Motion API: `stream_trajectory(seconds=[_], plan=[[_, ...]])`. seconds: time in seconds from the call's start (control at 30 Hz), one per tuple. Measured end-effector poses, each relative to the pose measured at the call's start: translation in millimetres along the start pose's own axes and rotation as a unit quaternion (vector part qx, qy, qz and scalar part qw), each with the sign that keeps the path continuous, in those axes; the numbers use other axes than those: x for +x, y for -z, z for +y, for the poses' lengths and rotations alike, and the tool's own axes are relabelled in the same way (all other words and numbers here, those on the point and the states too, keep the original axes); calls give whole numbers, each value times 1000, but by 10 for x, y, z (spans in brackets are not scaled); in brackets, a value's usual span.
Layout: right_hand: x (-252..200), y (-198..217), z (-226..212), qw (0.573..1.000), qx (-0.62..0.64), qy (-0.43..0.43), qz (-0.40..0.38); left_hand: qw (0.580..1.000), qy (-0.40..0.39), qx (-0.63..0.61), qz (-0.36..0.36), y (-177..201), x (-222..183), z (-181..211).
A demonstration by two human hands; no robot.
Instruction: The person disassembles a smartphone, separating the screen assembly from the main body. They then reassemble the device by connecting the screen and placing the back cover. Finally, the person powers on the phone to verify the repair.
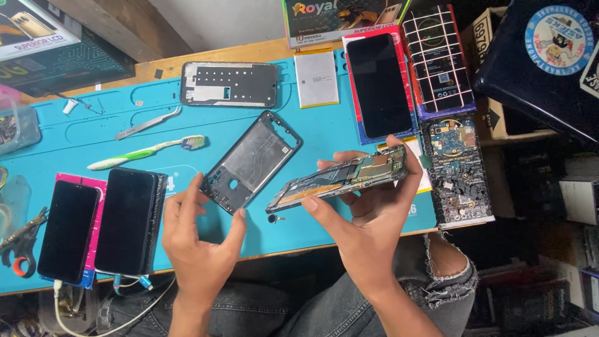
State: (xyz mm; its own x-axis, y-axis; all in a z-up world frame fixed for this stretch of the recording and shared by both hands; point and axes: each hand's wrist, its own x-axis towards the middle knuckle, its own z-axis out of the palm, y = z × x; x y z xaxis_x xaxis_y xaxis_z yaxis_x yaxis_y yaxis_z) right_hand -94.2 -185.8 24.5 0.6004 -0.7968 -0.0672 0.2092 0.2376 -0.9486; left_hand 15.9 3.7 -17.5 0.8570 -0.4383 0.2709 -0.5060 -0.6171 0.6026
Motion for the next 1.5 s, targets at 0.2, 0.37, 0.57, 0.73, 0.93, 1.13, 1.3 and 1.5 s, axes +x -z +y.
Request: stream_trajectory(seconds=[0.2,0.37,0.57,0.73,0.93,1.13,1.3,1.5], plan=[[-5,6,-5,1000,-6,0,-1,1000,-4,-1,6,-17,-9,-15],[-11,7,-24,1000,-1,-4,-8,1000,-1,-2,2,-8,-8,-4],[-4,12,-22,1000,-6,-4,-9,1000,-2,-1,4,-13,-4,-8],[4,28,-18,1000,-6,-8,-11,1000,-5,-2,4,-5,-1,1],[19,37,-13,1000,-13,-22,-7,1000,-3,-1,5,-12,-2,1],[27,13,17,1000,-12,-16,-4,1000,-7,1,5,-13,7,4],[16,11,112,1000,-2,0,-30,1000,-7,5,13,-27,-6,-4],[-11,2,141,999,9,-6,-36,1000,-19,-2,25,-33,-21,-10]])
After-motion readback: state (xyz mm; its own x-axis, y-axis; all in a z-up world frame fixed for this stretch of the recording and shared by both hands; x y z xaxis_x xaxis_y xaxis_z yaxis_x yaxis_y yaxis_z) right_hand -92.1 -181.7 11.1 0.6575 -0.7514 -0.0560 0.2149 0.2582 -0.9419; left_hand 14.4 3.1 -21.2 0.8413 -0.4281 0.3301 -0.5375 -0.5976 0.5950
